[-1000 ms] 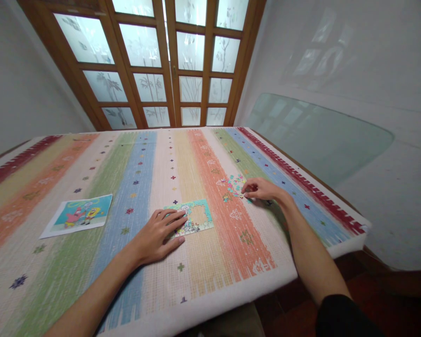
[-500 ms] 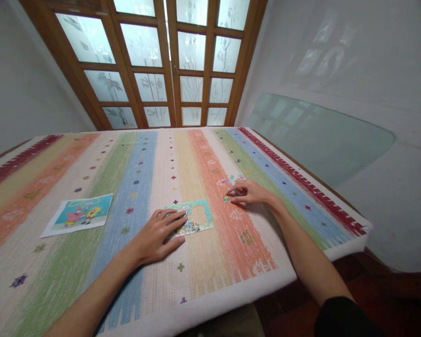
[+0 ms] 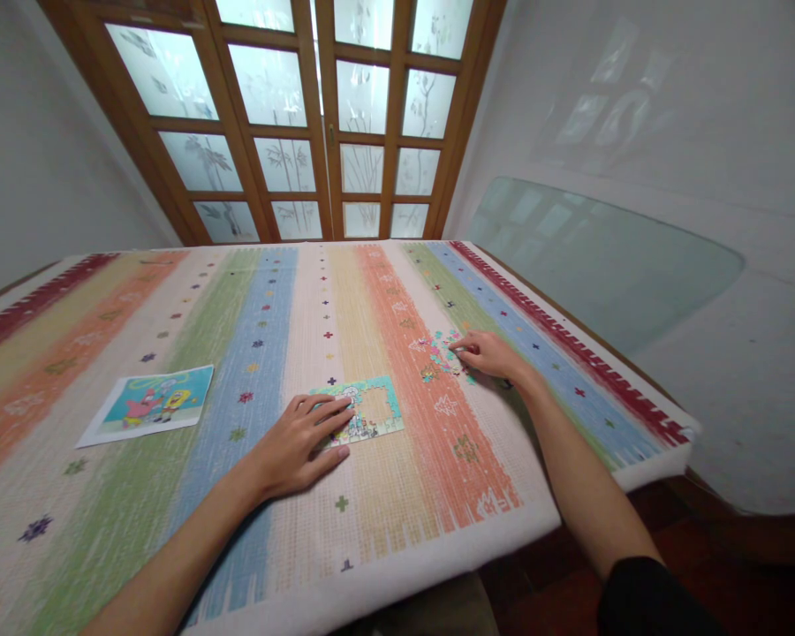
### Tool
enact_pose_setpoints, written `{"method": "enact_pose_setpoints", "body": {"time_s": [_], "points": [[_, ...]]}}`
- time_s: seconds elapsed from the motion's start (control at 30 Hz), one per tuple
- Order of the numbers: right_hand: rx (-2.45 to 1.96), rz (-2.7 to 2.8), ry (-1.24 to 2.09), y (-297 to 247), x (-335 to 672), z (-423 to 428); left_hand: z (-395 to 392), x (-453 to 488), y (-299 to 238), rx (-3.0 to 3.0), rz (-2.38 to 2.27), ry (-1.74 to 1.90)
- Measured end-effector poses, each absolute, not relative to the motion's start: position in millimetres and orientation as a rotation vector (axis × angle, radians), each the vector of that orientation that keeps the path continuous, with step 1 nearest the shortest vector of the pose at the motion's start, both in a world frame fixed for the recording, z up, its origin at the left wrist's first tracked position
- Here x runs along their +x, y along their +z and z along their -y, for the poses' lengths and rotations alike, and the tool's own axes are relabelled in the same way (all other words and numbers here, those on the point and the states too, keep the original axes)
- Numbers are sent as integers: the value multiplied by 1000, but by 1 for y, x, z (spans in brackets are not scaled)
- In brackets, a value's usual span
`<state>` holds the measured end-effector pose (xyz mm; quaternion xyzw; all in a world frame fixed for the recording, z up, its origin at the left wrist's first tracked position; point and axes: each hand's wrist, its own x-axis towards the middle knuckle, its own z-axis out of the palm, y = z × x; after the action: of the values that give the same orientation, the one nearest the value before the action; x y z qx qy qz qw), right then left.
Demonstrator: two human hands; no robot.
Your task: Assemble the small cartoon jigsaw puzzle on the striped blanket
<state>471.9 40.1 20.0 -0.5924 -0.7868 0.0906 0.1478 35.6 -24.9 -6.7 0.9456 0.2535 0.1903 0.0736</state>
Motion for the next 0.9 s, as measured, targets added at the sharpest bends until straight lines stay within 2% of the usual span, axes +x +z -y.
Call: {"method": "enact_pose_setpoints", "body": {"time_s": [0.33, 0.9], "points": [[-1878, 2198, 97, 19, 493, -41, 24, 35, -8, 2838, -774, 555], [-1866, 2215, 100, 12, 470, -41, 25, 35, -5, 2816, -783, 561]]}}
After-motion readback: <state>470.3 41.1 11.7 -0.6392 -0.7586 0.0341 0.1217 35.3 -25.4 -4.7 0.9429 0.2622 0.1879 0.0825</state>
